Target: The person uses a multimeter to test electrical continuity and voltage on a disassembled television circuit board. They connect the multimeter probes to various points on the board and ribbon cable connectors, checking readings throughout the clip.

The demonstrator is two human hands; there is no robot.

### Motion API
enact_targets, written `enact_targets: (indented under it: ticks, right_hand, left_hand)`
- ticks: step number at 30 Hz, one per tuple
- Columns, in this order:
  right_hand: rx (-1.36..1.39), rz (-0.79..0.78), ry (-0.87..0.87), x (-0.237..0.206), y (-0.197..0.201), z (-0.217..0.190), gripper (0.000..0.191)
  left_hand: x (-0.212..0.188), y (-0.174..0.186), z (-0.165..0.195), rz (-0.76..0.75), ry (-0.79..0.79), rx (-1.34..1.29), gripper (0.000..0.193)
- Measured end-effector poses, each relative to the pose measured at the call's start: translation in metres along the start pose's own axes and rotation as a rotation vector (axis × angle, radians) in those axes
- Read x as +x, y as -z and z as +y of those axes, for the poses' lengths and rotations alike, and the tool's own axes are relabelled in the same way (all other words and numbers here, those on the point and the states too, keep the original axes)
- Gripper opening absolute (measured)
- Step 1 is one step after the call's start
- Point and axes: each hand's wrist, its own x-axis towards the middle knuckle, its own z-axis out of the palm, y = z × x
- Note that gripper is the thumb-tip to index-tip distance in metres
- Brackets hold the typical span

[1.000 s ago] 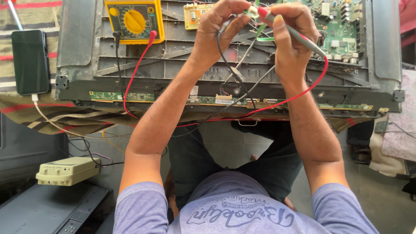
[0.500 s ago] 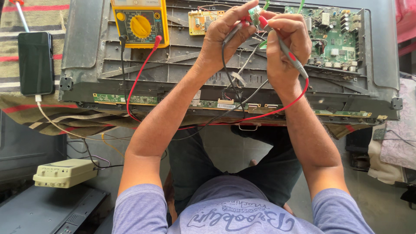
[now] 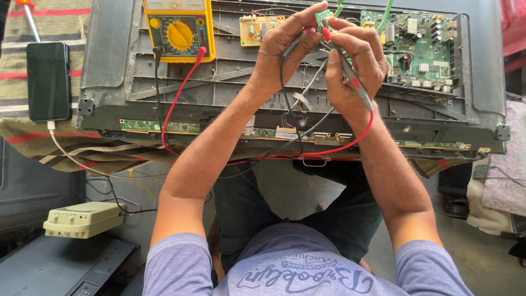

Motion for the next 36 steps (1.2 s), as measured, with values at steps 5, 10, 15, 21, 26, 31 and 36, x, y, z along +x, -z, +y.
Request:
enact_targets:
  ticks: [5,10,15,21,26,31,36]
  right_hand:
    - [-0.025,0.011,0.004,-0.001,-0.002,0.000,0.016]
    - [0.024,0.030,-0.024,0.000,-0.003,0.001,0.014]
    - [0.076,0.037,-0.038,0.000,-0.002,0.000,0.015]
    - [0.091,0.049,-0.039,0.000,-0.001,-0.001,0.015]
    - [0.042,0.038,-0.018,0.000,0.001,-0.001,0.013]
    - [0.022,0.028,-0.036,0.002,0.003,-0.001,0.014]
    - [0.062,0.024,-0.045,0.002,0.005,0.001,0.016]
  left_hand:
    - [0.000,-0.001,0.001,0.031,-0.036,0.119,0.046]
    - [0.001,-0.002,0.000,0.028,-0.011,-0.048,0.044]
    - [-0.001,0.001,-0.002,-0.026,0.057,-0.183,0.043]
    - [0.001,0.000,-0.007,-0.079,0.139,-0.471,0.044]
    - [-0.001,0.001,-0.008,-0.072,0.239,-0.525,0.053]
    - [-0.002,0.002,-0.008,-0.091,0.214,-0.473,0.048]
    - [-0.001,0.003,-0.010,-0.092,0.231,-0.616,0.041]
